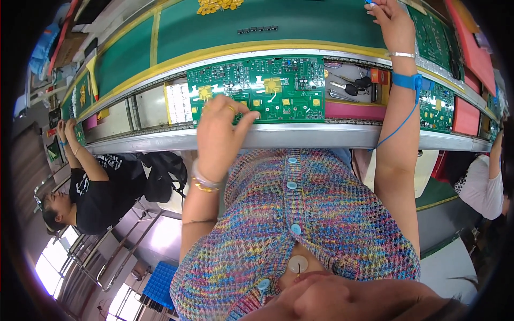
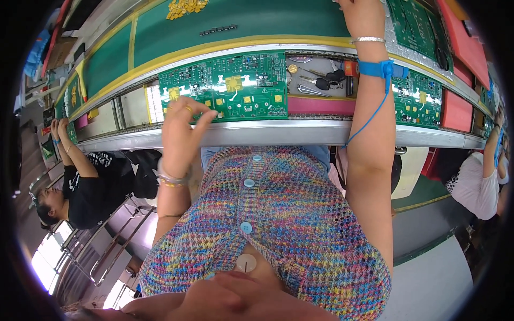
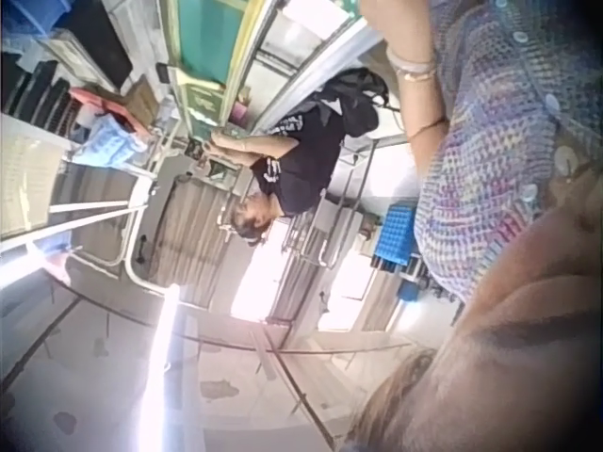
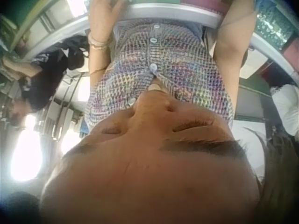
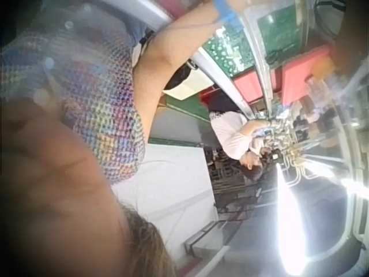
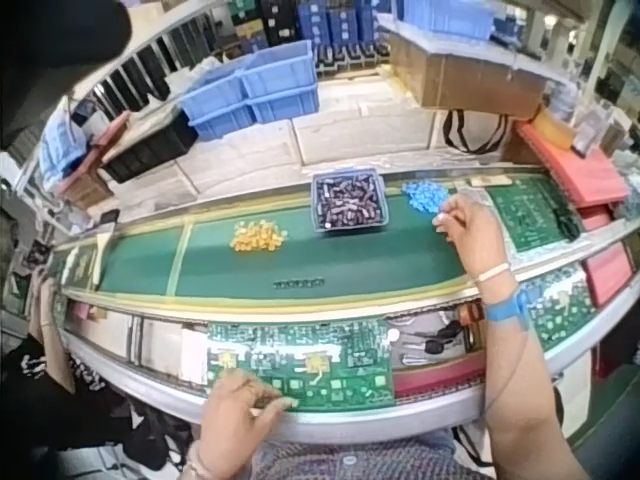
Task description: The person places small electronic components onto printed circuit boards by hand, one by one, as the boards move along an industrial assembly line.
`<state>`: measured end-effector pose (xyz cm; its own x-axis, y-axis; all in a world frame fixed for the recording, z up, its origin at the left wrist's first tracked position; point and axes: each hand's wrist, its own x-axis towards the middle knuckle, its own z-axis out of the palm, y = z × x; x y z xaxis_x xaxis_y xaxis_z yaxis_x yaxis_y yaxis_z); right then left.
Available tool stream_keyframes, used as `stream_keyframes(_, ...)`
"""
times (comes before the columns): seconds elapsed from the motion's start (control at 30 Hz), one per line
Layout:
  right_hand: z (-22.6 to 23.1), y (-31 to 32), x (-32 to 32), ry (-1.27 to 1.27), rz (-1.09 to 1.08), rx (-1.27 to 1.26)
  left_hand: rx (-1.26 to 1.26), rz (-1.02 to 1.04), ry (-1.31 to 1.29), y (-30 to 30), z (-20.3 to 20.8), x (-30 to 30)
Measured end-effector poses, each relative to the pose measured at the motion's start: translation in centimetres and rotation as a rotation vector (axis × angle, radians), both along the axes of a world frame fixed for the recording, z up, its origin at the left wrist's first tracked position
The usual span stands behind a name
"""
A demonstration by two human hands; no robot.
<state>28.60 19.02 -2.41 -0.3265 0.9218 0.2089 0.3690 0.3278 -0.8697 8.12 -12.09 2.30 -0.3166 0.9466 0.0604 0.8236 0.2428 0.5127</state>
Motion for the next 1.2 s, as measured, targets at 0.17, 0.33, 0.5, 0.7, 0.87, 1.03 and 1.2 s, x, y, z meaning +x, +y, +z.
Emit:
stream_keyframes(0.17, 1.5, -1.4, -0.2, -0.165, 0.004, 0.163, 0.121, -0.04, 0.226, 6.2, 2.0, -5.9)
stream_keyframes(0.33, 3.8, -8.7, -4.5, 0.083, 0.232, -0.058, 0.298, 0.005, 0.293, 12.5, -4.2, -14.2)
stream_keyframes(0.5, 4.8, -14.5, -6.9, -0.139, 0.364, -0.156, 0.284, 0.045, 0.178, 15.5, -5.9, -15.7)
stream_keyframes(0.7, 2.7, -17.2, -11.6, -0.323, 0.497, 0.032, 0.236, -0.056, 0.058, 15.1, -5.5, -16.1)
stream_keyframes(0.87, 1.7, -17.7, -14.5, -0.416, 0.441, 0.026, 0.282, 0.028, -0.178, 12.6, -2.8, -13.3)
stream_keyframes(1.03, 0.9, -17.8, -15.8, -0.441, 0.47, 0.06, 0.224, 0.034, -0.42, 6.0, -1.2, -13.1)
stream_keyframes(1.2, 0.9, -17.8, -17.0, -0.562, 0.491, 0.07, 0.067, 0.062, -0.784, 0.6, -2.5, -13.4)
